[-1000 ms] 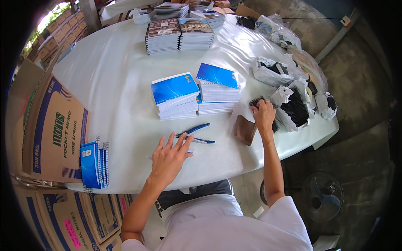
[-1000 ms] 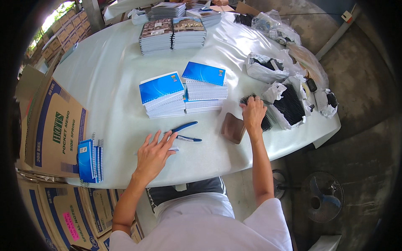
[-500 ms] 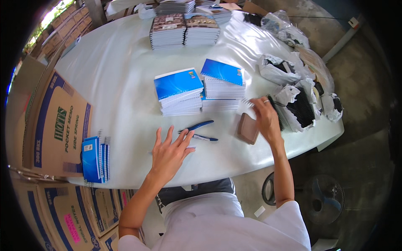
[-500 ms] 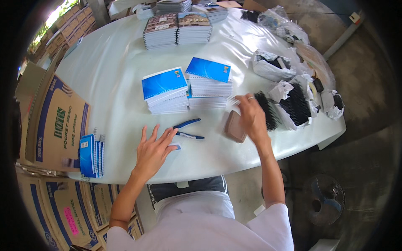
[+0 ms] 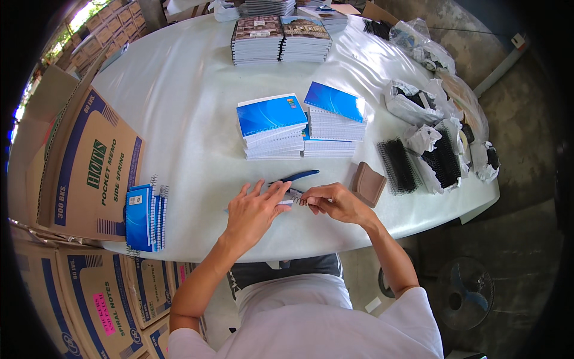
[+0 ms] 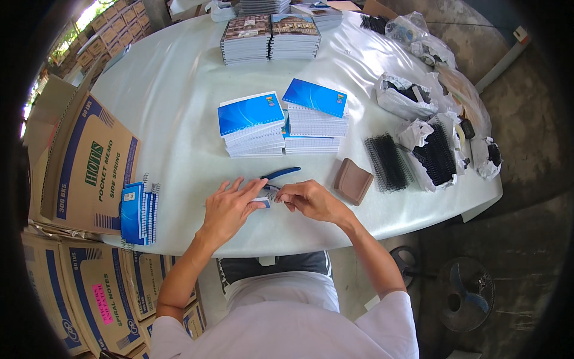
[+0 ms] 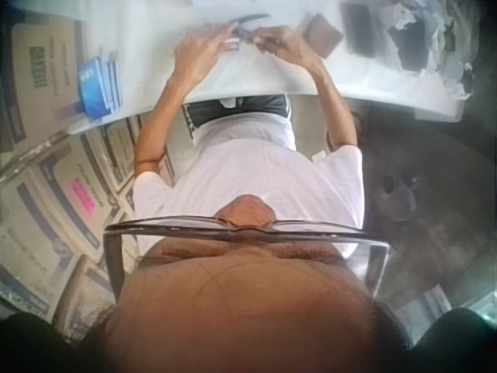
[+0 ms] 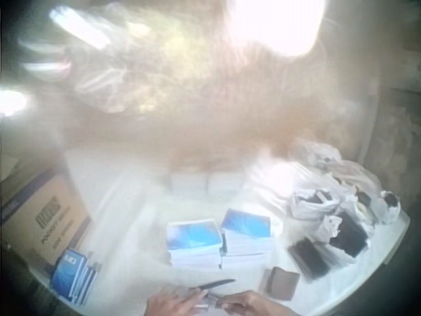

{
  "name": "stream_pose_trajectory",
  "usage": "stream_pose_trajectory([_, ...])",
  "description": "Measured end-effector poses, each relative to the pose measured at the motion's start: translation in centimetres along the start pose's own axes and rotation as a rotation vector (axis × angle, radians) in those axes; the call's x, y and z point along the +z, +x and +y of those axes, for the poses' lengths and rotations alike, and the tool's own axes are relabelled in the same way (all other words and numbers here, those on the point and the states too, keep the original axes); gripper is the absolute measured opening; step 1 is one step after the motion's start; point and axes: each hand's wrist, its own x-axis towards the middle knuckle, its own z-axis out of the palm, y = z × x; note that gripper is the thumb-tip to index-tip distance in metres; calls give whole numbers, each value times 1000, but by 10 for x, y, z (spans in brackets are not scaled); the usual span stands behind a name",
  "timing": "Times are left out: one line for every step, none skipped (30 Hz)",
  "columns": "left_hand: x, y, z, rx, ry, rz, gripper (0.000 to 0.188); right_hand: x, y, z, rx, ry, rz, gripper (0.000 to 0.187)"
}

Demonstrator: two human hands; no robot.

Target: The person is assembling spiral notebooks by threading metal spiral spines through punched paper stacks and using pliers to bend the wire ends to secure them onto a stack.

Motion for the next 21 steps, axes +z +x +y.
stream_pose_trajectory([0, 0, -1, 3, 4, -7, 55, -2, 1, 1, 48, -20, -77, 16])
stream_pose_trajectory([-1, 1, -1, -4, 3, -21, 55, -1, 3, 1, -86, -156, 10, 17])
stream_pose_trajectory([-2, 2, 0, -11, 1, -36, 55, 1, 5, 0, -218, -292, 97, 19])
stream_pose_trajectory([-3, 2, 0, -18, 0, -51, 55, 2, 6, -1, -351, -427, 185, 20])
stream_pose_trajectory([-3, 3, 0, -19, -6, -53, 55, 2, 5, 0, -331, -418, 155, 22])
stream_pose_trajectory([-4, 3, -1, -20, -9, -54, 55, 2, 5, -1, -313, -408, 125, 24])
stream_pose_trajectory([-4, 3, -1, -22, -12, -55, 55, 1, 5, -1, -295, -399, 96, 26])
stream_pose_trajectory([-5, 3, -2, -25, -15, -64, 55, 0, 6, 0, -324, -430, 91, 27])
stream_pose_trajectory([-5, 3, -2, -25, -19, -75, 55, -1, 6, 1, -349, -462, 89, 28])
stream_pose_trajectory([-6, 4, -2, -25, -23, -86, 55, -2, 6, 3, -375, -493, 87, 30])
stream_pose_trajectory([-6, 5, -2, -24, -27, -82, 55, -2, 7, 5, -286, -385, 29, 28])
stream_pose_trajectory([-6, 5, -3, -27, -31, -80, 55, -2, 8, 5, -199, -274, -30, 26])
stream_pose_trajectory([-6, 5, -3, -29, -34, -77, 55, -2, 9, 4, -112, -163, -89, 25])
stream_pose_trajectory([-7, 5, -2, -31, -31, -86, 55, -1, 7, 2, -102, -205, -41, 26])
stream_pose_trajectory([-8, 5, -2, -35, -28, -95, 54, 3, 5, -10, -93, -246, 5, 26])
stream_pose_trajectory([-10, 5, -1, -39, -25, -104, 54, 7, 3, -17, -83, -287, 52, 27])
stream_pose_trajectory([-11, 6, 1, -28, -43, -102, 53, 11, 4, -16, -174, -366, 107, 26])
stream_pose_trajectory([-13, 7, 3, -16, -62, -99, 52, 14, 5, -15, -263, -444, 163, 25])
stream_pose_trajectory([-14, 7, 4, -4, -80, -97, 52, 17, 5, -15, -354, -523, 219, 24])
stream_pose_trajectory([-13, 7, 4, -14, -83, -118, 51, 19, 3, -17, -332, -547, 192, 25])
stream_pose_trajectory([-12, 6, 3, -23, -86, -141, 50, 20, 2, -21, -309, -570, 167, 26])
